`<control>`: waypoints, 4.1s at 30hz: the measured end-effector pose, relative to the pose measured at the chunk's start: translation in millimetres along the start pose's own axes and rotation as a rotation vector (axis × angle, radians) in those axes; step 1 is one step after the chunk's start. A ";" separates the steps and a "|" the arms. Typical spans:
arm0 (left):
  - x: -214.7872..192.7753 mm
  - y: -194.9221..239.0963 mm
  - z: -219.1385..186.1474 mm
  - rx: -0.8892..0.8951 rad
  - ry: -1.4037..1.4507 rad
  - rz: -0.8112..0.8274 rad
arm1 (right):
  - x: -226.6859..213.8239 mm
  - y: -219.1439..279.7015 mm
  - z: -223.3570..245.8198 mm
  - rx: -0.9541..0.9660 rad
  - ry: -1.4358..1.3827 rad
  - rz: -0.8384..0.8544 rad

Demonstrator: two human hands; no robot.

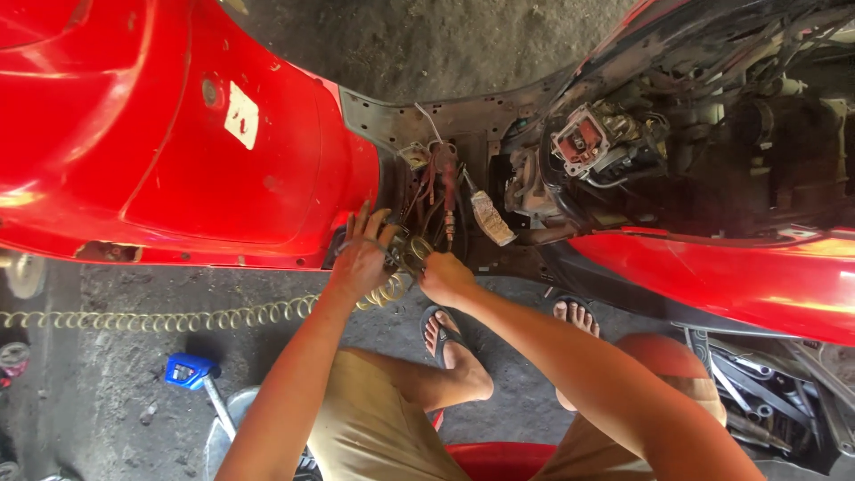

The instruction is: The person holds a scooter carburetor and uses a screwdriver to adjust internal components. They then attach a fuel hose to the carburetor and continue to manipulate the assembly with the screwdriver.

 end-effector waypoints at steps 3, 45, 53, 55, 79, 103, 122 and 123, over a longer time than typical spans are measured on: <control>11.1 -10.1 11.1 0.015 0.050 -0.004 | -9.2 9.2 2.3 0.055 -0.104 -0.077; 27.7 -9.9 19.9 -0.063 0.058 0.032 | -0.5 3.5 -11.3 -0.014 -0.474 -0.286; 27.0 -11.5 18.6 -0.095 0.060 0.055 | -5.1 5.0 -6.0 0.043 -0.525 -0.188; 27.5 -11.3 18.7 -0.087 0.060 0.056 | -4.8 4.9 -5.5 0.030 -0.527 -0.200; 21.8 -11.2 17.8 -0.069 0.088 0.013 | 24.4 -24.1 -29.6 0.082 -0.667 -0.237; 18.1 -12.7 20.4 0.052 0.231 -0.252 | 42.9 -47.1 -55.0 -0.081 -0.821 -0.204; 21.9 -16.5 20.9 0.068 0.262 -0.312 | 32.1 -33.1 -49.3 0.096 -0.931 -0.059; 23.8 -14.9 22.8 0.064 0.253 -0.320 | 35.7 -36.1 -52.4 0.036 -0.896 -0.065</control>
Point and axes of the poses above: each hand's wrist, its own y-axis away from the middle knuckle, its own x-axis out of the palm, z = x × y, the point moved 4 cm from there along -y, towards the middle knuckle
